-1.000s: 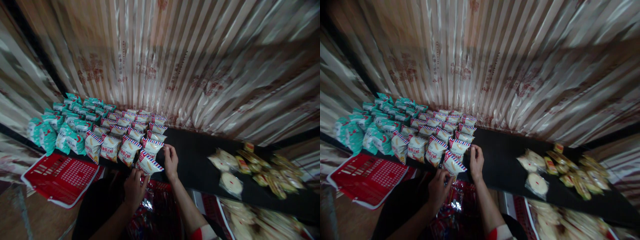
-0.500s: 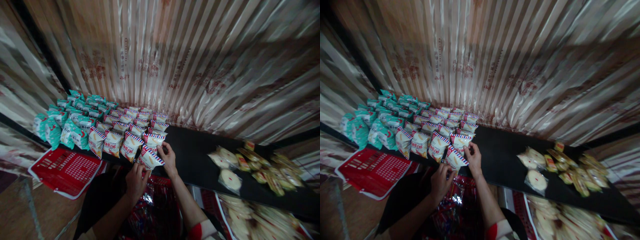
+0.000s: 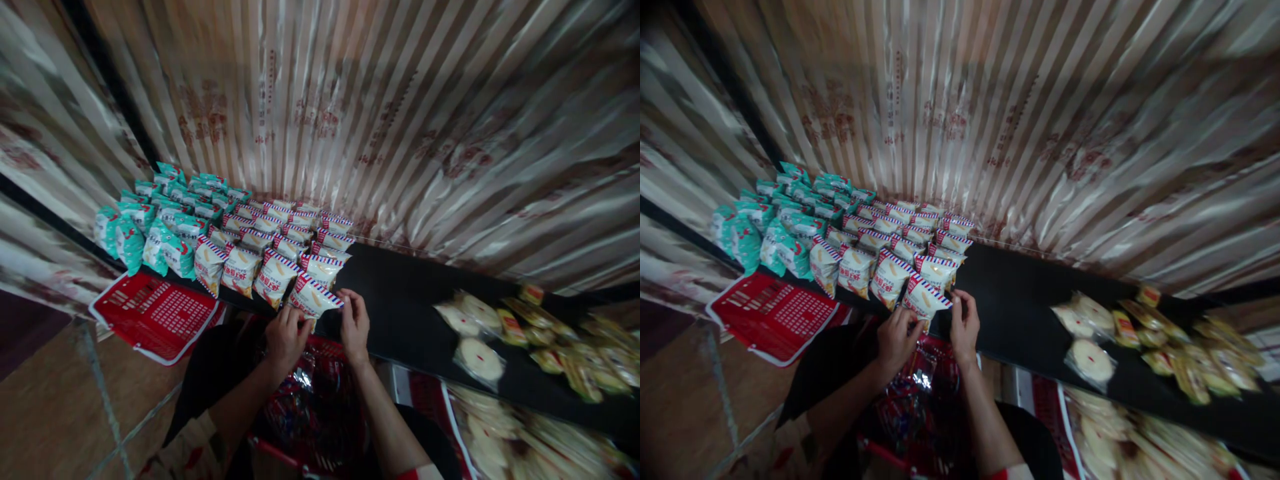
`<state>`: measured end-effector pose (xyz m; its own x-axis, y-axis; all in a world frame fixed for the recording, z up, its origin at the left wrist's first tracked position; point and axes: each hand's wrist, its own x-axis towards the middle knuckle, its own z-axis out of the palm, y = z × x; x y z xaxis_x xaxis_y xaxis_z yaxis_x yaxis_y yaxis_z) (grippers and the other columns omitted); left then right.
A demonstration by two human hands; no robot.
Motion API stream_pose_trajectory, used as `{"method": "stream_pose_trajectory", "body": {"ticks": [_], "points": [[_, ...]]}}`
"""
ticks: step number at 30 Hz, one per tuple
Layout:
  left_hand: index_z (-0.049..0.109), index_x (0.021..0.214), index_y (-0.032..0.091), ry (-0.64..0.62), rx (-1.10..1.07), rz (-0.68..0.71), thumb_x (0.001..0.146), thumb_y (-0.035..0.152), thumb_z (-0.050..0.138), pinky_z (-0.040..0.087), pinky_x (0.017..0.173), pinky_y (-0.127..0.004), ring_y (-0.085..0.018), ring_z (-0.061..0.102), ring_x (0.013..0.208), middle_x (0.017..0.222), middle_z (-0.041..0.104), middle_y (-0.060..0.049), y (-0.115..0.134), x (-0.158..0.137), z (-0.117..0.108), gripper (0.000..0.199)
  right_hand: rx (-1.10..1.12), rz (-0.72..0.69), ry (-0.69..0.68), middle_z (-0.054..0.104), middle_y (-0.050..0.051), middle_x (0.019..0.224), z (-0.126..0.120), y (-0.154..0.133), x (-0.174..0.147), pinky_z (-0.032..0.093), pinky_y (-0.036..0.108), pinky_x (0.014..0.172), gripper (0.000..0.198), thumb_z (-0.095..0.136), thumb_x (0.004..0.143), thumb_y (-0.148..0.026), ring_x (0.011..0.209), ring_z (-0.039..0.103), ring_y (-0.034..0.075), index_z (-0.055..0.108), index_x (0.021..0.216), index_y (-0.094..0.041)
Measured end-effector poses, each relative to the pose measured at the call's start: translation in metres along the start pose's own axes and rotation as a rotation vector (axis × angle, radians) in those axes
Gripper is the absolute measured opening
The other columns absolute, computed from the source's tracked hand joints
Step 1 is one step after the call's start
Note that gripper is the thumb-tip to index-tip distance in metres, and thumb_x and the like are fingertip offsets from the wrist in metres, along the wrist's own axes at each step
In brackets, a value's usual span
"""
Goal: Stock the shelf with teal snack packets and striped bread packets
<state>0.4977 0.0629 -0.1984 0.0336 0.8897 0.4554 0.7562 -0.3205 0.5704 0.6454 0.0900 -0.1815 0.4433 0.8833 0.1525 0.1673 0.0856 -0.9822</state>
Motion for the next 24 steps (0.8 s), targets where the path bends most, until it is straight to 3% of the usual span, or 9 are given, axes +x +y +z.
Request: {"method": "stream_pose_trajectory", "body": {"ticks": [5, 8, 12, 16, 24], "points": [[0.053, 0.078, 0.02, 0.017, 0.062, -0.019, 0.086, 0.028, 0.055, 0.043, 0.062, -0.024, -0.015, 0.059, 0.069, 0.076, 0.062, -0.001, 0.0, -0.004, 0.006, 0.011, -0.079, -0.004, -0.089, 0.06, 0.008, 0.104, -0.004, 0.006, -0.033, 0.046, 0.036, 0.082, 0.04, 0.053, 0.08, -0.046, 0.092, 0.057, 0.021, 0.054, 0.109, -0.019], [0.053, 0.08, 0.02, 0.025, 0.072, -0.018, 0.087, 0.028, 0.054, 0.043, 0.062, -0.024, -0.015, 0.059, 0.069, 0.076, 0.062, -0.002, 0.0, -0.006, 0.007, 0.011, -0.152, -0.02, -0.125, 0.06, 0.005, 0.092, 0.003, 0.006, -0.044, 0.047, 0.033, 0.077, 0.034, 0.058, 0.077, -0.044, 0.082, 0.057, 0.019, 0.055, 0.1, -0.019], [0.055, 0.082, 0.02, 0.035, 0.055, 0.011, 0.089, 0.03, 0.05, 0.043, 0.063, -0.025, -0.015, 0.059, 0.07, 0.077, 0.062, -0.002, -0.002, -0.006, 0.006, 0.013, -0.242, -0.09, -0.14, 0.059, 0.004, 0.085, 0.015, 0.002, -0.04, 0.047, 0.03, 0.072, 0.027, 0.057, 0.079, -0.045, 0.076, 0.055, 0.017, 0.056, 0.088, -0.019], [0.056, 0.085, 0.019, 0.012, 0.034, 0.056, 0.089, 0.028, 0.05, 0.045, 0.068, -0.025, -0.016, 0.059, 0.076, 0.081, 0.063, -0.003, -0.006, -0.007, 0.006, 0.011, -0.234, -0.148, -0.194, 0.06, 0.005, 0.089, 0.02, -0.001, -0.03, 0.047, 0.031, 0.073, 0.031, 0.054, 0.081, -0.045, 0.079, 0.057, 0.018, 0.057, 0.095, -0.018], [0.056, 0.078, 0.019, -0.06, 0.02, 0.136, 0.089, 0.03, 0.049, 0.042, 0.065, -0.024, -0.014, 0.057, 0.071, 0.075, 0.061, -0.002, -0.013, -0.012, -0.004, 0.017, -0.153, -0.1, -0.213, 0.059, 0.009, 0.105, 0.012, 0.01, -0.042, 0.052, 0.032, 0.073, 0.044, 0.061, 0.077, -0.046, 0.088, 0.059, 0.019, 0.056, 0.113, -0.02]]}}
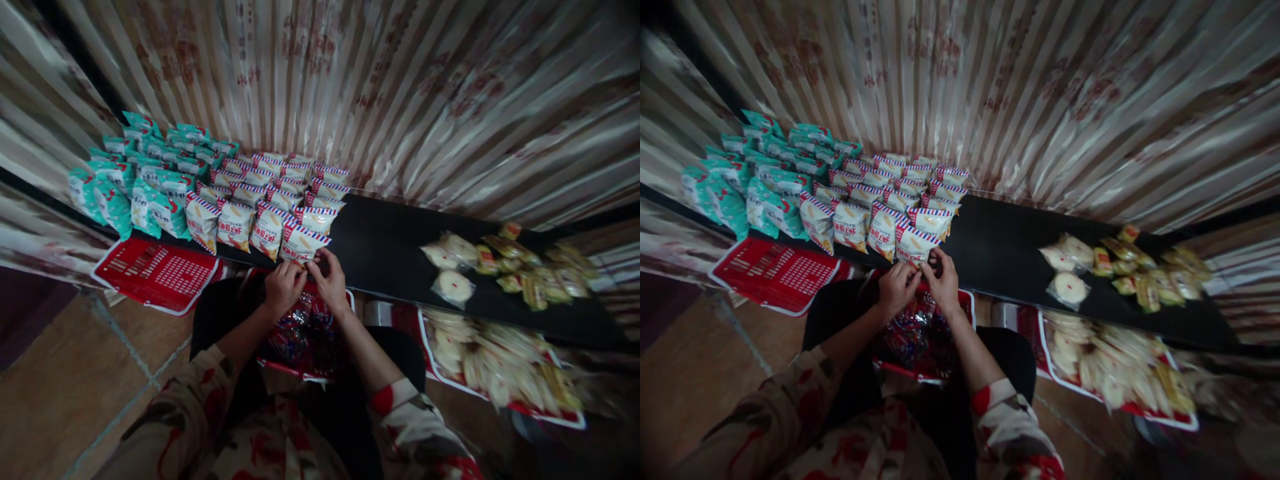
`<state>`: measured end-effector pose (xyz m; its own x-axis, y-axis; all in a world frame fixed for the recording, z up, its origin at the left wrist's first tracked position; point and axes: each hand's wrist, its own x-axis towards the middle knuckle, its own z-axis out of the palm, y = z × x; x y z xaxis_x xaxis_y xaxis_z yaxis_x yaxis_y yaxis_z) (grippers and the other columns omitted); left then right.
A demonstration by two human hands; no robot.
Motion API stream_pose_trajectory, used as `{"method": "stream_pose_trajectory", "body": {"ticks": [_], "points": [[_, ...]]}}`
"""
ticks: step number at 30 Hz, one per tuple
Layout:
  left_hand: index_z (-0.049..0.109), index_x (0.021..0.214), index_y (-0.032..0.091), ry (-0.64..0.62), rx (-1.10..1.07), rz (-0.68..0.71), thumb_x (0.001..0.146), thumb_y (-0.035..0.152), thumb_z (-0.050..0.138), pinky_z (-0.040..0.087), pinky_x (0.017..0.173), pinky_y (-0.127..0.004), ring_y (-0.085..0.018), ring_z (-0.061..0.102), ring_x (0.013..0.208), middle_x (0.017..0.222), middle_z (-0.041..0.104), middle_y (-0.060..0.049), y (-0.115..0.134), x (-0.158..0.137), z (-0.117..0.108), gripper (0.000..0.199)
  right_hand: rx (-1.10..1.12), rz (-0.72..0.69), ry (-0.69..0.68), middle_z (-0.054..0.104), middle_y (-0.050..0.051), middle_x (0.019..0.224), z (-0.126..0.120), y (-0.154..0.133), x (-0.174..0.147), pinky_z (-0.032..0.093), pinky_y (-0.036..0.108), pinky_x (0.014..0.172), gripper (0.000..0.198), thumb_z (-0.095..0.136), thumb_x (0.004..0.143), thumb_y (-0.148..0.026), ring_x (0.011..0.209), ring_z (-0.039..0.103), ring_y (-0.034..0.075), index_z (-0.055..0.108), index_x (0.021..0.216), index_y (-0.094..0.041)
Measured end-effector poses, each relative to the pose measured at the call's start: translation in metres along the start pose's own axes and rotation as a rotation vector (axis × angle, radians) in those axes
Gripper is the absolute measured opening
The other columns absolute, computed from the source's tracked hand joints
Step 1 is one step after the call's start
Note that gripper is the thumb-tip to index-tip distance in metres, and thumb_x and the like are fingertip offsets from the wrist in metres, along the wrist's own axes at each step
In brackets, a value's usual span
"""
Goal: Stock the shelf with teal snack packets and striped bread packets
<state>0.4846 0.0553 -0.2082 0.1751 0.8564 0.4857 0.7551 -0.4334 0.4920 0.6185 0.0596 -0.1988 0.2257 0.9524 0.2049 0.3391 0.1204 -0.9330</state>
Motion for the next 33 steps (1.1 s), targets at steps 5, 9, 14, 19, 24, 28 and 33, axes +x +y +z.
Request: {"method": "stream_pose_trajectory", "body": {"ticks": [5, 9, 14, 19, 24, 28, 33], "points": [[0.057, 0.082, 0.017, 0.067, -0.044, -0.042, 0.088, 0.029, 0.051, 0.042, 0.067, -0.023, -0.013, 0.057, 0.07, 0.075, 0.06, -0.002, -0.006, 0.005, -0.006, 0.014, -0.033, -0.012, -0.017, 0.058, 0.009, 0.103, 0.003, 0.001, 0.001, 0.053, 0.032, 0.073, 0.046, 0.061, 0.077, -0.047, 0.089, 0.059, 0.02, 0.057, 0.113, -0.019], [0.056, 0.083, 0.018, 0.045, -0.053, -0.01, 0.089, 0.029, 0.051, 0.042, 0.068, -0.024, -0.013, 0.057, 0.072, 0.077, 0.061, -0.002, -0.008, 0.012, -0.005, 0.013, -0.101, -0.028, -0.025, 0.06, 0.008, 0.095, 0.007, 0.002, 0.006, 0.051, 0.034, 0.076, 0.042, 0.057, 0.079, -0.048, 0.086, 0.059, 0.02, 0.061, 0.109, -0.018], [0.056, 0.079, 0.018, 0.104, -0.039, 0.005, 0.09, 0.027, 0.049, 0.042, 0.064, -0.024, -0.014, 0.057, 0.068, 0.071, 0.06, -0.002, -0.002, 0.009, -0.005, 0.016, -0.064, -0.012, -0.016, 0.06, 0.008, 0.096, 0.008, 0.002, 0.004, 0.052, 0.034, 0.074, 0.041, 0.059, 0.077, -0.046, 0.084, 0.06, 0.02, 0.06, 0.108, -0.019], [0.057, 0.078, 0.018, 0.132, -0.054, 0.036, 0.09, 0.026, 0.048, 0.042, 0.064, -0.023, -0.013, 0.059, 0.068, 0.071, 0.061, -0.002, 0.004, 0.003, -0.01, 0.017, 0.008, -0.004, 0.056, 0.057, 0.01, 0.109, -0.001, 0.0, -0.005, 0.054, 0.034, 0.073, 0.049, 0.061, 0.077, -0.046, 0.093, 0.059, 0.021, 0.053, 0.119, -0.021], [0.057, 0.081, 0.018, 0.137, -0.062, 0.002, 0.09, 0.027, 0.047, 0.044, 0.066, -0.024, -0.015, 0.06, 0.071, 0.071, 0.062, -0.002, 0.0, 0.005, -0.009, 0.016, -0.105, -0.084, 0.098, 0.055, 0.013, 0.119, -0.001, -0.006, 0.003, 0.048, 0.042, 0.091, 0.051, 0.05, 0.084, -0.048, 0.108, 0.054, 0.025, 0.05, 0.126, -0.02], [0.058, 0.084, 0.018, 0.103, -0.087, -0.021, 0.09, 0.03, 0.045, 0.045, 0.066, -0.024, -0.015, 0.061, 0.07, 0.074, 0.063, -0.002, -0.007, 0.007, -0.002, 0.019, -0.195, -0.117, 0.068, 0.054, 0.013, 0.126, 0.008, -0.006, 0.011, 0.038, 0.044, 0.102, 0.046, 0.042, 0.088, -0.046, 0.118, 0.048, 0.025, 0.054, 0.124, -0.019], [0.058, 0.084, 0.018, 0.068, -0.089, -0.069, 0.089, 0.034, 0.045, 0.044, 0.064, -0.025, -0.015, 0.06, 0.066, 0.073, 0.063, -0.002, -0.008, 0.009, -0.001, 0.021, -0.21, -0.102, 0.057, 0.054, 0.01, 0.127, 0.012, -0.005, 0.01, 0.038, 0.039, 0.103, 0.046, 0.041, 0.089, -0.047, 0.118, 0.048, 0.022, 0.053, 0.125, -0.021]]}}
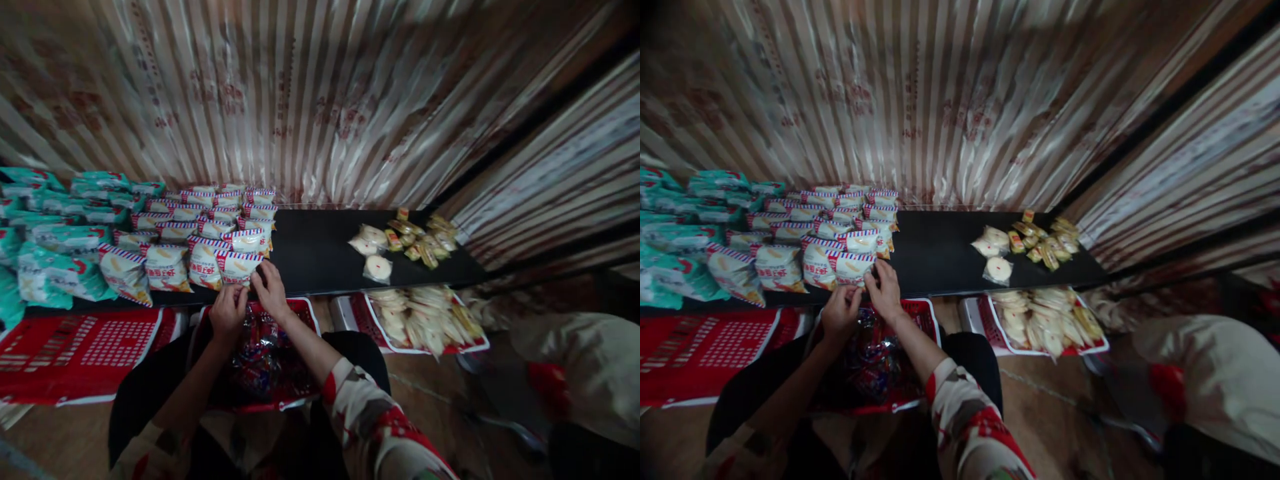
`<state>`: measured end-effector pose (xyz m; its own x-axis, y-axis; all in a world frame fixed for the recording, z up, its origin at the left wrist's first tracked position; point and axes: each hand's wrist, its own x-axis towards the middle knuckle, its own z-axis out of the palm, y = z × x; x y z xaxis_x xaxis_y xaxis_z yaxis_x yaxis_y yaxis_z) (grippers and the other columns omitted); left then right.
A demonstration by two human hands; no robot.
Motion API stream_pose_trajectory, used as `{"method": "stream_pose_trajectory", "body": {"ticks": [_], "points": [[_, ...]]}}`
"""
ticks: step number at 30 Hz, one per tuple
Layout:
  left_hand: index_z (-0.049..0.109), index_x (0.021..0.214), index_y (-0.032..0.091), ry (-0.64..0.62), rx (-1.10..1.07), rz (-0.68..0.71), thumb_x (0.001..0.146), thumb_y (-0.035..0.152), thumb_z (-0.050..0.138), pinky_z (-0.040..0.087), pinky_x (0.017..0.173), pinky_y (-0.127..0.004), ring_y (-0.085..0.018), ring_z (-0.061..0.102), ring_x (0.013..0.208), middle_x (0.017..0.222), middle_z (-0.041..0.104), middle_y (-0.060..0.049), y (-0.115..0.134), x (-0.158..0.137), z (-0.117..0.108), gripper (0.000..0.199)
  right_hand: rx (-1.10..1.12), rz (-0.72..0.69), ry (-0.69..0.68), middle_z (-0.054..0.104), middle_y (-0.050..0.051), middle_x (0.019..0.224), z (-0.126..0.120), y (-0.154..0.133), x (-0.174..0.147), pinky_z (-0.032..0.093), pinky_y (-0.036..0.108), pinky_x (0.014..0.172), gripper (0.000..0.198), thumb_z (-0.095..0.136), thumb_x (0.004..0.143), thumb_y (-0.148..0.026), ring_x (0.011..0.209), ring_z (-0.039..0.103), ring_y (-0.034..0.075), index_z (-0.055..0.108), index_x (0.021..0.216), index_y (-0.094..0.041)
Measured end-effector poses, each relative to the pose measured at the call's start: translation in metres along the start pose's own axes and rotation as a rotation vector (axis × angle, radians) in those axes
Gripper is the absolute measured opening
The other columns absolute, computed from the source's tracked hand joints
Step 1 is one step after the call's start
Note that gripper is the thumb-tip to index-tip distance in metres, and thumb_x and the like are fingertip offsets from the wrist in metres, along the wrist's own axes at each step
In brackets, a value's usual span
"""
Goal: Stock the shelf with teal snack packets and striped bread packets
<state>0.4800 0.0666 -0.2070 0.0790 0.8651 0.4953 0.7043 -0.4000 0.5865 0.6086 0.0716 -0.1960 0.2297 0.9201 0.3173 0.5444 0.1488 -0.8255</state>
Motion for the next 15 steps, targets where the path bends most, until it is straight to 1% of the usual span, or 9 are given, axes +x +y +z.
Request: {"method": "stream_pose_trajectory", "body": {"ticks": [3, 6, 8, 11, 13, 15], "points": [[0.058, 0.082, 0.019, -0.013, 0.005, -0.022, 0.088, 0.036, 0.045, 0.044, 0.063, -0.025, -0.015, 0.059, 0.065, 0.072, 0.062, -0.001, 0.003, -0.001, -0.002, 0.022, 0.016, -0.014, -0.008, 0.053, 0.008, 0.128, -0.004, -0.001, -0.004, 0.039, 0.035, 0.102, 0.047, 0.042, 0.088, -0.049, 0.119, 0.048, 0.02, 0.053, 0.126, -0.022], [0.058, 0.083, 0.02, -0.014, -0.005, -0.044, 0.087, 0.036, 0.047, 0.043, 0.061, -0.024, -0.014, 0.058, 0.063, 0.071, 0.061, -0.001, 0.005, -0.003, -0.003, 0.02, 0.065, 0.01, 0.033, 0.053, 0.008, 0.129, -0.015, 0.002, -0.01, 0.042, 0.032, 0.099, 0.046, 0.039, 0.09, -0.048, 0.119, 0.049, 0.019, 0.052, 0.126, -0.023], [0.058, 0.084, 0.019, 0.003, -0.001, -0.045, 0.087, 0.035, 0.048, 0.043, 0.06, -0.024, -0.014, 0.058, 0.062, 0.071, 0.061, 0.0, 0.006, -0.004, -0.001, 0.019, 0.083, 0.036, 0.086, 0.055, 0.009, 0.126, -0.03, 0.008, -0.017, 0.043, 0.033, 0.099, 0.044, 0.037, 0.091, -0.045, 0.117, 0.051, 0.019, 0.053, 0.124, -0.021], [0.057, 0.081, 0.019, 0.03, 0.027, -0.014, 0.088, 0.034, 0.047, 0.043, 0.06, -0.023, -0.014, 0.057, 0.061, 0.068, 0.06, 0.0, 0.008, -0.005, 0.001, 0.02, 0.034, 0.057, 0.139, 0.058, 0.011, 0.121, -0.061, 0.021, -0.027, 0.039, 0.039, 0.102, 0.041, 0.038, 0.091, -0.043, 0.115, 0.051, 0.021, 0.057, 0.119, -0.019], [0.057, 0.079, 0.018, 0.041, 0.055, 0.004, 0.089, 0.034, 0.046, 0.044, 0.061, -0.024, -0.014, 0.058, 0.063, 0.068, 0.06, -0.001, 0.013, -0.007, 0.001, 0.021, -0.009, 0.076, 0.129, 0.057, 0.012, 0.121, -0.08, 0.03, -0.029, 0.038, 0.041, 0.102, 0.043, 0.039, 0.09, -0.045, 0.115, 0.051, 0.022, 0.057, 0.119, -0.019], [0.056, 0.078, 0.018, 0.067, 0.092, 0.015, 0.09, 0.031, 0.045, 0.045, 0.065, -0.025, -0.015, 0.059, 0.068, 0.069, 0.06, -0.002, 0.019, -0.009, -0.001, 0.021, -0.024, 0.099, 0.113, 0.056, 0.013, 0.125, -0.091, 0.037, -0.024, 0.035, 0.044, 0.104, 0.048, 0.041, 0.088, -0.049, 0.118, 0.048, 0.023, 0.054, 0.123, -0.018]]}}
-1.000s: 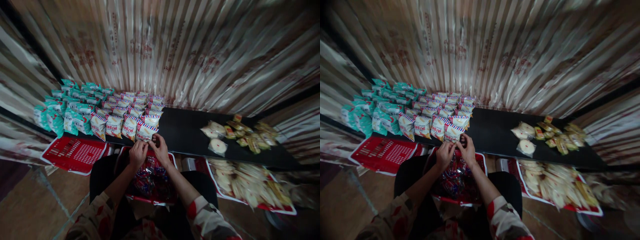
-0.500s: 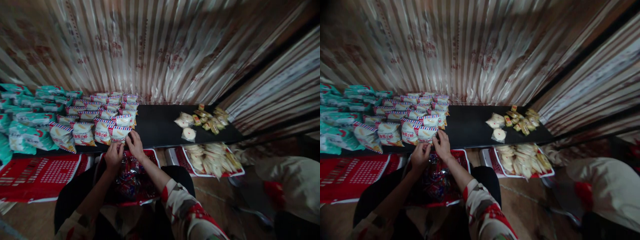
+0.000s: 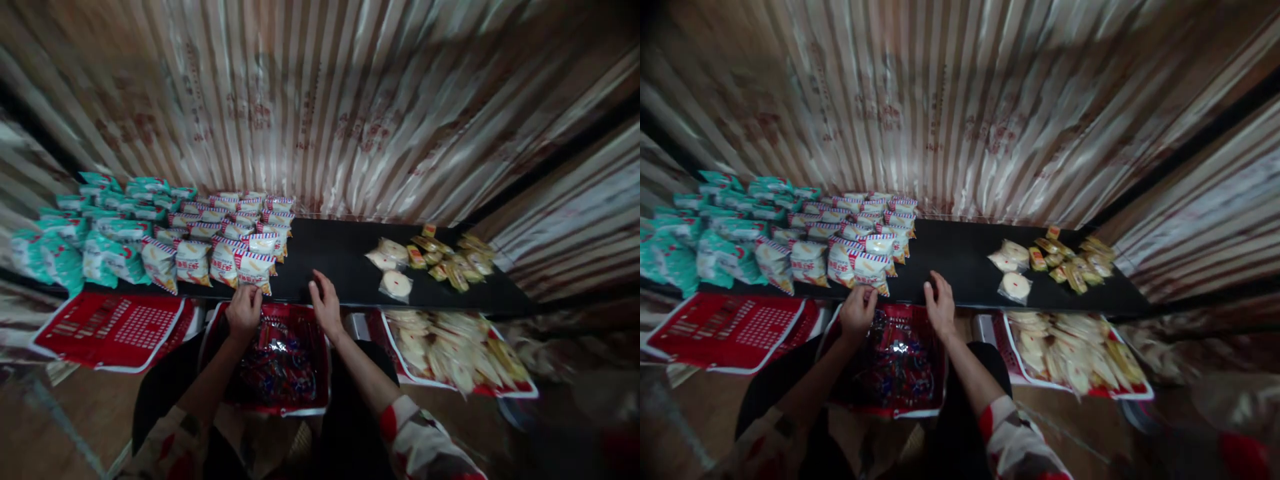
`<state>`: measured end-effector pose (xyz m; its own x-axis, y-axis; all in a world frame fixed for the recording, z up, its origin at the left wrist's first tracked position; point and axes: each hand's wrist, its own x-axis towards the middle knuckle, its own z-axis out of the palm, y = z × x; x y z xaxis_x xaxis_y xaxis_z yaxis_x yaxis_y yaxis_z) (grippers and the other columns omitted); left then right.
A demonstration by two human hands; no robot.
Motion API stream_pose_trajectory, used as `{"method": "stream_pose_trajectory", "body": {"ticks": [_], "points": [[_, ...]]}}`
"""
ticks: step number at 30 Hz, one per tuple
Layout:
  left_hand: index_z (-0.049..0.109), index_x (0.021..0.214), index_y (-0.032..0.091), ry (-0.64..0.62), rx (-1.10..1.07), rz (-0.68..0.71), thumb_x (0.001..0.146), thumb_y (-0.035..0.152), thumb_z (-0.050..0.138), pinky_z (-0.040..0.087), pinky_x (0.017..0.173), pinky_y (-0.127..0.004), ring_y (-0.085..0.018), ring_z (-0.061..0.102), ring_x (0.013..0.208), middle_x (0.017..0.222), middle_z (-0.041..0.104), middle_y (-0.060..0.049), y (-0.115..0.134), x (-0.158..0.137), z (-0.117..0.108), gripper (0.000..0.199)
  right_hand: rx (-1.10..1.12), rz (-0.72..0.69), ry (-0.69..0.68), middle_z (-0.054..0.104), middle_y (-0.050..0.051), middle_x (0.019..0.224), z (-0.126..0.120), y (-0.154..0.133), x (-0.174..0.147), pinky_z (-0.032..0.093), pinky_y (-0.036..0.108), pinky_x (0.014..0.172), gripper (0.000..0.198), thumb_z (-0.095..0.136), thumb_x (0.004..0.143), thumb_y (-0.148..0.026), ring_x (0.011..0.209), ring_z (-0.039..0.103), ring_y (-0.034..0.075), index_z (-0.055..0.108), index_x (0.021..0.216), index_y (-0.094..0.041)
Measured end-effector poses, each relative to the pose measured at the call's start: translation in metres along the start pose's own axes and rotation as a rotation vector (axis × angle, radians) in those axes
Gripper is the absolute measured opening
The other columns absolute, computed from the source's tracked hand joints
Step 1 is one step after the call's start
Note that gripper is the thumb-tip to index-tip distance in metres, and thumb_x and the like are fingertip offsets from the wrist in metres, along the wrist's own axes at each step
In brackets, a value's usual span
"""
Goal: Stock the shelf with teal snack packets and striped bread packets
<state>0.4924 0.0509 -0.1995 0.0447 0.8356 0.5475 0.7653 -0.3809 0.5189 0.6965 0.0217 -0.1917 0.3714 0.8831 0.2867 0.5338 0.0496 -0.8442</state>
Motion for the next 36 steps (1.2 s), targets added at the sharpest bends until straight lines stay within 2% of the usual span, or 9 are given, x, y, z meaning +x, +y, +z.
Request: {"method": "stream_pose_trajectory", "body": {"ticks": [2, 4, 8, 12, 16, 21, 25, 31, 36], "points": [[0.058, 0.085, 0.016, 0.104, 0.041, -0.012, 0.089, 0.031, 0.047, 0.047, 0.074, -0.029, -0.019, 0.06, 0.08, 0.079, 0.061, -0.006, 0.007, -0.003, -0.003, 0.019, 0.041, 0.029, -0.032, 0.051, 0.012, 0.132, -0.001, 0.002, 0.013, 0.03, 0.045, 0.108, 0.054, 0.039, 0.088, -0.052, 0.124, 0.043, 0.022, 0.049, 0.13, -0.019], [0.058, 0.102, 0.011, 0.227, 0.101, -0.013, 0.087, 0.032, 0.051, 0.046, 0.087, -0.038, -0.025, 0.056, 0.103, 0.101, 0.06, -0.015, 0.012, -0.006, -0.005, 0.026, 0.103, 0.085, -0.071, 0.044, 0.01, 0.14, 0.007, -0.002, 0.032, 0.024, 0.045, 0.111, 0.06, 0.034, 0.088, -0.056, 0.132, 0.036, 0.021, 0.041, 0.136, -0.022], [0.043, 0.13, 0.006, 0.304, 0.236, 0.02, 0.085, 0.035, 0.056, 0.035, 0.102, -0.052, -0.037, 0.028, 0.134, 0.139, 0.035, -0.026, 0.014, -0.004, -0.002, 0.055, 0.171, 0.097, -0.138, 0.027, 0.01, 0.151, 0.041, -0.014, 0.078, 0.012, 0.045, 0.115, 0.076, 0.025, 0.084, -0.066, 0.141, 0.017, 0.021, 0.028, 0.143, -0.018], [0.037, 0.137, 0.008, 0.295, 0.335, 0.044, 0.084, 0.038, 0.055, 0.03, 0.104, -0.058, -0.041, 0.017, 0.137, 0.147, 0.023, -0.026, 0.005, 0.008, 0.014, 0.063, 0.254, 0.018, -0.18, 0.022, 0.009, 0.153, 0.084, -0.026, 0.105, 0.01, 0.046, 0.115, 0.078, 0.023, 0.084, -0.067, 0.142, 0.013, 0.021, 0.021, 0.145, -0.019], [0.026, 0.143, 0.012, 0.308, 0.387, 0.069, 0.084, 0.036, 0.056, 0.03, 0.103, -0.06, -0.041, 0.018, 0.137, 0.15, 0.018, -0.025, -0.002, 0.016, 0.03, 0.07, 0.264, 0.048, -0.211, 0.022, 0.009, 0.152, 0.106, -0.029, 0.102, 0.012, 0.047, 0.115, 0.075, 0.025, 0.085, -0.065, 0.142, 0.013, 0.022, 0.027, 0.144, -0.018], [0.013, 0.145, 0.013, 0.312, 0.327, 0.087, 0.084, 0.035, 0.057, 0.03, 0.104, -0.061, -0.04, 0.016, 0.138, 0.151, 0.014, -0.024, -0.001, 0.018, 0.032, 0.079, 0.291, -0.027, -0.145, 0.021, 0.006, 0.153, 0.096, -0.014, 0.112, 0.012, 0.044, 0.115, 0.069, 0.024, 0.088, -0.061, 0.141, 0.016, 0.019, 0.024, 0.145, -0.021], [0.012, 0.145, 0.014, 0.27, 0.28, 0.127, 0.084, 0.035, 0.057, 0.027, 0.104, -0.063, -0.04, 0.013, 0.138, 0.152, 0.01, -0.024, 0.003, 0.021, 0.03, 0.079, 0.324, 0.075, -0.041, 0.024, 0.009, 0.152, 0.091, -0.002, 0.146, 0.014, 0.044, 0.115, 0.072, 0.023, 0.088, -0.063, 0.141, 0.019, 0.021, 0.027, 0.144, -0.018], [0.011, 0.145, 0.015, 0.271, 0.28, 0.114, 0.084, 0.029, 0.056, 0.025, 0.105, -0.063, -0.038, 0.013, 0.139, 0.152, 0.012, -0.023, 0.005, 0.023, 0.036, 0.077, 0.343, 0.048, -0.185, 0.039, 0.009, 0.145, 0.103, -0.001, 0.162, 0.022, 0.041, 0.113, 0.075, 0.021, 0.085, -0.068, 0.136, 0.031, 0.02, 0.035, 0.141, -0.019], [0.01, 0.146, 0.019, 0.297, 0.257, 0.122, 0.081, 0.03, 0.06, 0.026, 0.105, -0.063, -0.038, 0.015, 0.139, 0.153, 0.011, -0.019, 0.002, 0.023, 0.037, 0.083, 0.363, 0.107, -0.136, 0.034, 0.007, 0.148, 0.1, 0.01, 0.167, 0.018, 0.043, 0.114, 0.074, 0.026, 0.085, -0.067, 0.138, 0.027, 0.021, 0.033, 0.142, -0.02]]}}
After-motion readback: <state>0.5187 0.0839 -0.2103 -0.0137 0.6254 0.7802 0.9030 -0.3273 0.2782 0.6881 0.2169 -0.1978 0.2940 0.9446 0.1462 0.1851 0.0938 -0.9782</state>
